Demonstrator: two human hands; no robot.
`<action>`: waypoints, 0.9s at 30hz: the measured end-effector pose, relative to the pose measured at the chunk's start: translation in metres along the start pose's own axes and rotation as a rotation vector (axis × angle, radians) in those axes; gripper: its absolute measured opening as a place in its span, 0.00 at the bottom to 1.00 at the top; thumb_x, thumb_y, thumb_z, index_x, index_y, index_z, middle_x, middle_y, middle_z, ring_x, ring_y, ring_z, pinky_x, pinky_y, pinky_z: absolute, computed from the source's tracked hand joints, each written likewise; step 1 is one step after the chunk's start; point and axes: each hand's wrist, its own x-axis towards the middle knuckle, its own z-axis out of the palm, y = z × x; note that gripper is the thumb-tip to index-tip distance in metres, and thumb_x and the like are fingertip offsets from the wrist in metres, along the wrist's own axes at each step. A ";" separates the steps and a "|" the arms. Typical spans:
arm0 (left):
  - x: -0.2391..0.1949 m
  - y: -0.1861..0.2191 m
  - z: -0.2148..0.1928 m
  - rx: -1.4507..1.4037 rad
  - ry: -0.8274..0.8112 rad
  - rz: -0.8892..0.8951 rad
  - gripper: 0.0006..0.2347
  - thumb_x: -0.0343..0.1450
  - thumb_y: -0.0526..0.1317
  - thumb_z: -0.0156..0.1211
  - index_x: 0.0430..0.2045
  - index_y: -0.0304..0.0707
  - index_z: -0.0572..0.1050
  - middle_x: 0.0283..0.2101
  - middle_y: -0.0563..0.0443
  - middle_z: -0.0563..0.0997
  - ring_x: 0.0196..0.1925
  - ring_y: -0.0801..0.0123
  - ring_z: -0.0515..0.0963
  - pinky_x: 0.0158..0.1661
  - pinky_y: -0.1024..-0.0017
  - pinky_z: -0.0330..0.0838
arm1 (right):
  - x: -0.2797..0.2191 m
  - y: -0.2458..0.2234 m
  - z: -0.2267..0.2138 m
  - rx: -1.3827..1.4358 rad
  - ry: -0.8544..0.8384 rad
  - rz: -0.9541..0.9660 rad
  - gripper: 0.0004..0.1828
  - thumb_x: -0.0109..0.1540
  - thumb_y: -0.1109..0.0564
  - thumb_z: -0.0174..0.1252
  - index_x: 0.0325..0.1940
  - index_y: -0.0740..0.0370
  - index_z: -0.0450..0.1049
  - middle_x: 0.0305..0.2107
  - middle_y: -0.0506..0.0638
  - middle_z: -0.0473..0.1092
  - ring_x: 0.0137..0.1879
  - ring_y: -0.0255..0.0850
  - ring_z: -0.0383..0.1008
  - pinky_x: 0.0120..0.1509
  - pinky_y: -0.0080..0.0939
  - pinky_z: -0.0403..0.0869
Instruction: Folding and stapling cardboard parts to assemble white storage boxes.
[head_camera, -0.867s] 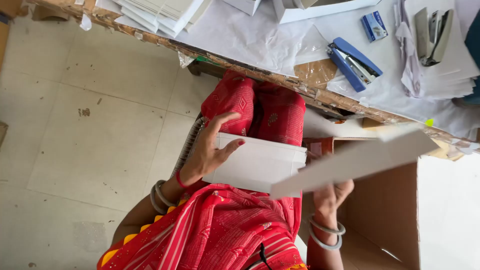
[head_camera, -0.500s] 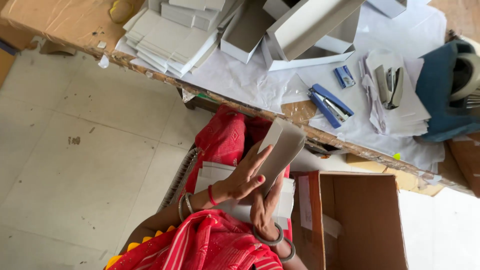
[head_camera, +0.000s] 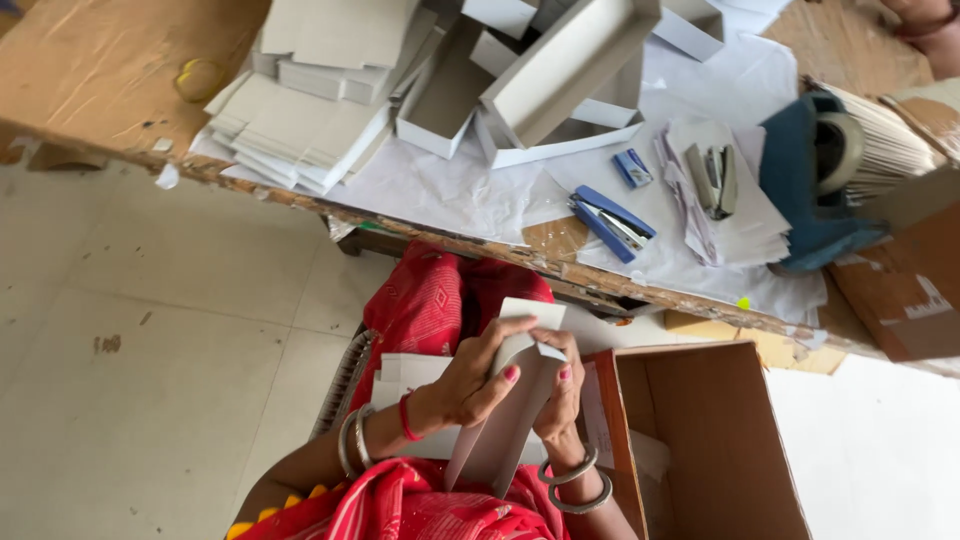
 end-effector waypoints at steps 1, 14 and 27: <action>-0.006 -0.008 0.000 0.032 -0.055 -0.085 0.26 0.78 0.54 0.42 0.63 0.30 0.65 0.43 0.37 0.80 0.39 0.58 0.82 0.43 0.60 0.75 | -0.005 0.012 0.001 0.110 -0.023 0.026 0.36 0.69 0.30 0.38 0.50 0.69 0.67 0.38 0.55 0.71 0.43 0.40 0.72 0.48 0.36 0.71; 0.009 -0.026 0.012 -0.550 0.165 -0.033 0.17 0.77 0.47 0.56 0.48 0.36 0.57 0.47 0.39 0.69 0.55 0.56 0.72 0.57 0.62 0.67 | 0.010 -0.012 0.023 0.323 0.324 0.288 0.16 0.72 0.47 0.43 0.37 0.59 0.63 0.37 0.48 0.65 0.45 0.37 0.64 0.54 0.35 0.67; 0.014 0.009 0.009 -1.277 -0.230 -0.310 0.18 0.69 0.52 0.64 0.38 0.37 0.68 0.57 0.38 0.71 0.61 0.55 0.76 0.58 0.60 0.74 | 0.151 -0.047 -0.065 -0.812 -0.075 -0.267 0.22 0.61 0.52 0.68 0.53 0.65 0.73 0.49 0.55 0.71 0.54 0.48 0.70 0.60 0.48 0.69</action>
